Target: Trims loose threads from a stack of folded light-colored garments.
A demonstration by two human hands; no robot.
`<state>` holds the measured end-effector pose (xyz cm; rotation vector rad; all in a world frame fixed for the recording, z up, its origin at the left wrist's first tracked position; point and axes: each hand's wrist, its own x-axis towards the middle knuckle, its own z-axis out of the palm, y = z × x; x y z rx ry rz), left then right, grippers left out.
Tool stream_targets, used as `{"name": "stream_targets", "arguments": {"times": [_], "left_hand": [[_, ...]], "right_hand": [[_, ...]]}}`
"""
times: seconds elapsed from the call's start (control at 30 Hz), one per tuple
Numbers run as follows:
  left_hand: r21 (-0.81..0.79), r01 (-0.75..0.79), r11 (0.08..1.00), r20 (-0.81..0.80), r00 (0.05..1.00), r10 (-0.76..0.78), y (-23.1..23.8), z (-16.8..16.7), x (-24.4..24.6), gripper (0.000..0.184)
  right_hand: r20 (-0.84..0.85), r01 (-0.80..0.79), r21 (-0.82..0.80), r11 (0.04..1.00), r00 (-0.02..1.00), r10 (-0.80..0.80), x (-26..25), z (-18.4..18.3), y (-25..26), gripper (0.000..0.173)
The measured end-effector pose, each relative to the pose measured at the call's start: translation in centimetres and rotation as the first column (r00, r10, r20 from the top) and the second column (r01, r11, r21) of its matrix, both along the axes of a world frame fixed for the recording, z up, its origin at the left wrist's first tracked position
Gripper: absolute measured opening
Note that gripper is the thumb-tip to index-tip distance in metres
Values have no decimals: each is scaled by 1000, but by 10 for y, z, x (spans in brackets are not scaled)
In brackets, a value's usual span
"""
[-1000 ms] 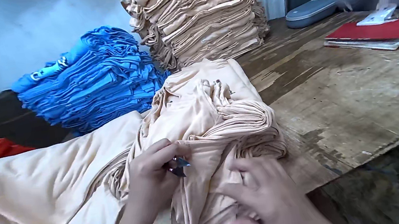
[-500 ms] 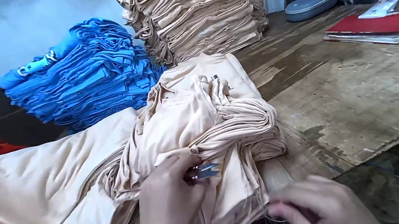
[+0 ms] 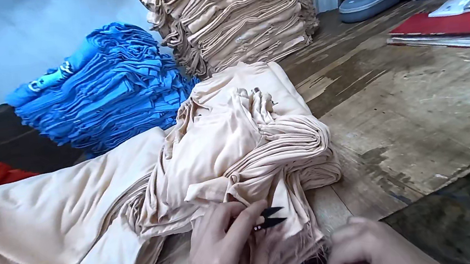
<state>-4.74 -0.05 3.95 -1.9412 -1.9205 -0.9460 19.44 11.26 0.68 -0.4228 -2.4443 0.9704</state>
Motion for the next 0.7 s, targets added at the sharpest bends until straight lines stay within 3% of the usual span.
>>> {"name": "stream_targets", "arguments": {"times": [0.07,0.13,0.2,0.27,0.5,0.6,0.7], "left_hand": [[-29,39,999,8,999,-39,1,1,6,45],[-41,40,998,-11,999,-40,3,3,13,43],[-15,25,1000,-105,994,-26,6,7,16,29],[10,10,1000,-213,977,-7,7,13,16,19],[-31,41,999,-364,930,-49,23,16,30,20],[-17,35,999,-318,947,-39,24,12,26,18],[-166,63,984,-132,988,-85,10,15,17,27]], "right_hand": [[-190,301,56,952,939,-286,-17,-7,-2,27],[-253,406,110,907,894,-370,-34,-21,5,23],[-277,401,19,916,883,-380,-42,-35,8,11],[-283,396,-74,915,871,-400,-39,-34,6,12],[-436,492,-112,863,756,-488,-49,-26,-6,13],[-364,540,-53,840,773,-520,-42,-19,-12,10],[-281,530,23,848,817,-503,-28,-17,-14,18]]}}
